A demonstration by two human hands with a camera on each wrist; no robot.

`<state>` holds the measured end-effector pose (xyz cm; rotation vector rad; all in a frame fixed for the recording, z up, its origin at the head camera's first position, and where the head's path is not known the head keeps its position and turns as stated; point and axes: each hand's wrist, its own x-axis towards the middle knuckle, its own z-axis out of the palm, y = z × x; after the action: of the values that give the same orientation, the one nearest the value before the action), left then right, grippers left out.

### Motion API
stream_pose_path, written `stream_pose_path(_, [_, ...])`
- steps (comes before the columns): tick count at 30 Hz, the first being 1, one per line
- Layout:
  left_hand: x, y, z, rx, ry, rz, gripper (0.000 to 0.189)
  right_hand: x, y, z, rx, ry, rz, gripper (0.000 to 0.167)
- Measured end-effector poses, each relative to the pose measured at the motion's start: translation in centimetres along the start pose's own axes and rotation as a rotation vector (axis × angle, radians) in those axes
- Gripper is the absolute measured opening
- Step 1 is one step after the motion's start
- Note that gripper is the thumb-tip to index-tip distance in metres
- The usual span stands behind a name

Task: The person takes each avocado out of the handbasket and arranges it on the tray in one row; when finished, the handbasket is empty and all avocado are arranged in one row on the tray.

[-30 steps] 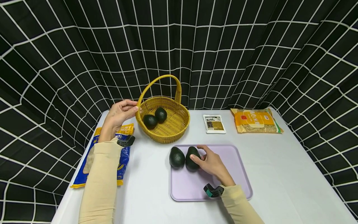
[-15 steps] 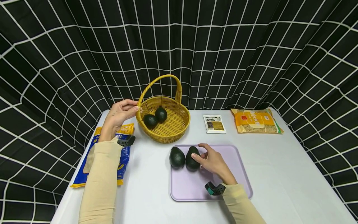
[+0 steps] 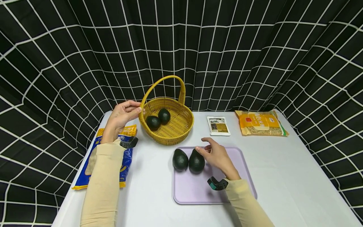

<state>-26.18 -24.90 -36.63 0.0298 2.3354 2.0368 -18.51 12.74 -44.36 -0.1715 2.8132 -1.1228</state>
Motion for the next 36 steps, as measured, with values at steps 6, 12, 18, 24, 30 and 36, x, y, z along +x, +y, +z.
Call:
stream_pose_path(6, [0.0, -0.1, 0.0, -0.001, -0.016, 0.022, 0.020, 1.1, -1.5, -0.7, -0.009, 0.024, -0.042, 0.052])
stream_pose_path(12, [0.1, -0.2, 0.0, -0.022, -0.028, 0.045, 0.019, 2.9, -3.1, -1.4, 0.002, 0.011, -0.091, 0.049])
stream_pose_path(18, [0.1, -0.2, -0.1, -0.018, -0.029, 0.047, 0.021, 5.2, -4.2, -1.7, 0.003, -0.030, -0.095, 0.049])
stream_pose_path(24, [0.1, 0.0, -0.1, -0.017, -0.024, 0.030, 0.022, 7.4, -5.5, -1.8, 0.017, -0.062, -0.081, 0.050])
stream_pose_path(30, [0.0, -0.1, 0.0, -0.028, -0.034, 0.042, 0.021, 9.1, -6.6, -1.3, 0.027, -0.062, -0.091, 0.051])
stream_pose_path(36, [0.0, -0.1, 0.0, -0.025, -0.037, 0.046, 0.022, 10.3, -8.1, -0.3, 0.065, -0.079, -0.089, 0.051])
